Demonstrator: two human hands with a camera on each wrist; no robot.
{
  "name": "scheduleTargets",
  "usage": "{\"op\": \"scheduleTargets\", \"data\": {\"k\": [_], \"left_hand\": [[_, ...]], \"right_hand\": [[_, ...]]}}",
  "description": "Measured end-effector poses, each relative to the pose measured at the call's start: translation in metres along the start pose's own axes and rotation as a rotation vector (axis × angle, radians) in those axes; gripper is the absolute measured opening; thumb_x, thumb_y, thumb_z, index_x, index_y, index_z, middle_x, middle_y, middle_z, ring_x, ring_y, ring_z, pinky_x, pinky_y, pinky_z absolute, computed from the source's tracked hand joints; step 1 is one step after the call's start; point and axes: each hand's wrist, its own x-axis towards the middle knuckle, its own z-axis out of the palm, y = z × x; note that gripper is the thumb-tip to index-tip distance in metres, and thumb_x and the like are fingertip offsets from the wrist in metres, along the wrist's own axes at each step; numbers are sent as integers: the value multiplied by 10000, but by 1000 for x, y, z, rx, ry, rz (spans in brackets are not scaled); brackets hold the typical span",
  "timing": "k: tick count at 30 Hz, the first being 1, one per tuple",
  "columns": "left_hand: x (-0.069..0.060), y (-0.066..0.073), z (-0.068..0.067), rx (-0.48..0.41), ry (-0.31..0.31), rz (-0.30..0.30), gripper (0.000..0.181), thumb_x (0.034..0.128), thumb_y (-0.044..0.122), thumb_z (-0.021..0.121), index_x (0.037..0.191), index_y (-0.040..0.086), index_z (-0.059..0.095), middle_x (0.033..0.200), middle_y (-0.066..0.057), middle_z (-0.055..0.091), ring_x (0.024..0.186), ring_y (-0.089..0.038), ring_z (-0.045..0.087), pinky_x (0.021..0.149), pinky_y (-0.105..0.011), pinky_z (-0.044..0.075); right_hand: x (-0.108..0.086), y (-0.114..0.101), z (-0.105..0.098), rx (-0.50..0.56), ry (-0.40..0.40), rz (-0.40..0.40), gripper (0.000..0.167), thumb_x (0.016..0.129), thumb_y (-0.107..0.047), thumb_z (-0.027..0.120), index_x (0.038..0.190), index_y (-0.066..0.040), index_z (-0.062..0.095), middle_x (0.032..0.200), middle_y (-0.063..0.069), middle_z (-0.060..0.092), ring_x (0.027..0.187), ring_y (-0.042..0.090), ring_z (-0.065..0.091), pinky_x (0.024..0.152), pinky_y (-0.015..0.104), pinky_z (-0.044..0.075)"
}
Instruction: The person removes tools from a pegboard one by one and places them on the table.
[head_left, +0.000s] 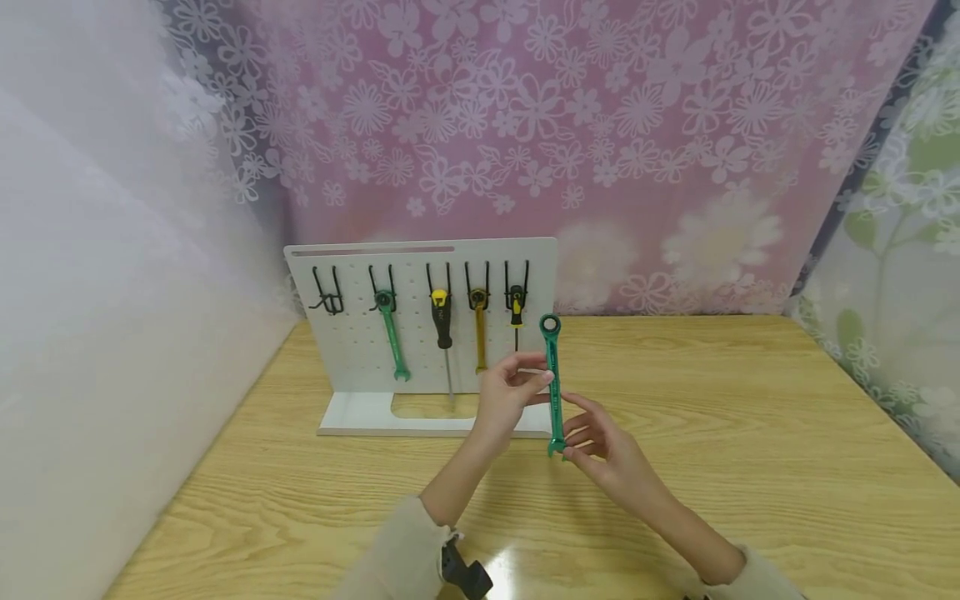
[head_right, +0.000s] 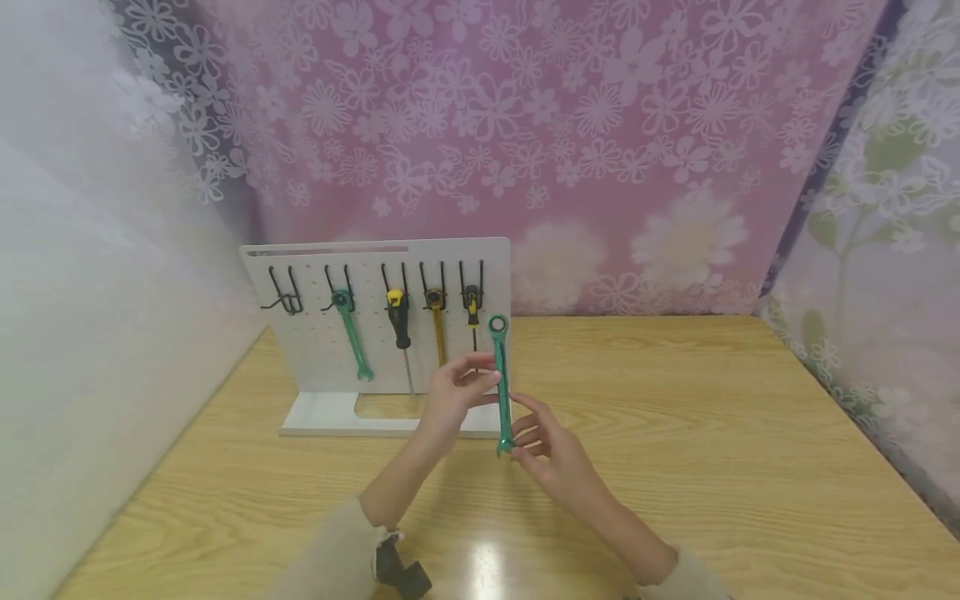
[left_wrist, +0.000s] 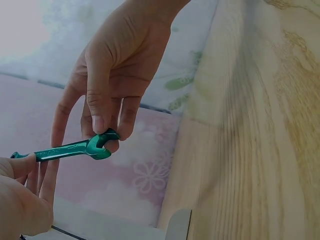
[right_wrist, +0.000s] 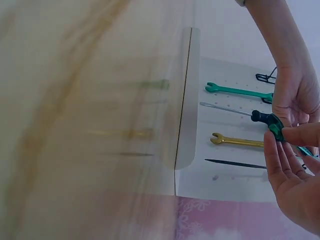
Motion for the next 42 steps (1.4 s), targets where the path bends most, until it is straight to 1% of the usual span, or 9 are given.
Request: {"op": "scheduleTargets", "data": {"k": [7, 15, 18, 23, 27, 32, 35, 40, 42], "left_hand": [[4, -13, 11, -3, 11, -23, 226, 855, -4, 626, 1072, -61, 601, 966, -92, 607, 806, -161, 608, 694, -359, 539], [8, -30, 22, -37, 68, -72, 269, 838, -26, 637, 1104, 4, 613, 946, -69, 588, 787, -151, 606, 685, -351, 540], [7, -34, 25, -34, 82, -79, 276, 837, -36, 633, 1110, -10, 605, 958, -117, 588, 780, -152, 606, 695, -366, 538], [4, -45, 30, -55, 98, -77, 278, 835, -71, 617, 1109, -31, 599, 974, -125, 586, 777, -152, 603, 699, -361, 537], [5, -59, 31, -44, 80, -75, 317, 831, -105, 599, 1138, -24, 595, 981, -90, 586, 835, -197, 600, 715, -334, 533], [3, -68, 32, 62, 32, -86, 413, 828, -111, 599, 1213, 38, 580, 984, -73, 586, 861, -208, 590, 727, -337, 531], [1, -72, 32, 103, 12, -114, 483, 824, -123, 594, 1260, 81, 558, 981, -61, 576, 839, -189, 584, 715, -332, 533], [-4, -77, 30, 115, 6, -131, 518, 807, -154, 590, 1282, 45, 531, 974, -83, 564, 816, -195, 598, 714, -341, 534], [-6, -80, 29, 112, 12, -132, 509, 803, -156, 595, 1275, 23, 531, 964, -93, 566, 786, -184, 598, 706, -338, 536]], "right_hand": [[-6, 3, -10, 33, 3, 24, 617, 816, 136, 596, 1359, 0, 337, 971, 167, 542, 812, 241, 604, 688, 296, 531], [-10, 12, -19, 119, -28, 111, 612, 825, 136, 578, 1366, 18, 317, 968, 243, 524, 816, 264, 603, 687, 314, 534], [-13, 18, -23, 133, -51, 129, 603, 835, 126, 567, 1369, 25, 306, 973, 248, 513, 820, 270, 600, 690, 330, 535], [-18, 25, -29, 147, -75, 190, 588, 857, 89, 559, 1379, 17, 296, 993, 250, 507, 842, 289, 597, 702, 361, 534], [-20, 28, -32, 165, -71, 258, 583, 869, 57, 563, 1387, 3, 300, 1006, 248, 504, 864, 311, 591, 715, 382, 530], [-24, 34, -34, 221, -55, 306, 587, 878, 39, 565, 1396, 14, 290, 1017, 271, 493, 875, 266, 600, 728, 386, 526], [-26, 38, -33, 241, -43, 314, 586, 873, 46, 567, 1386, 50, 286, 1008, 280, 503, 863, 251, 607, 722, 373, 528], [-29, 42, -29, 251, -27, 372, 596, 852, 50, 584, 1378, 62, 302, 997, 252, 532, 839, 228, 608, 700, 342, 528], [-30, 43, -27, 257, -23, 414, 602, 848, 44, 585, 1384, 39, 311, 1003, 230, 531, 842, 221, 605, 701, 336, 527]]}}
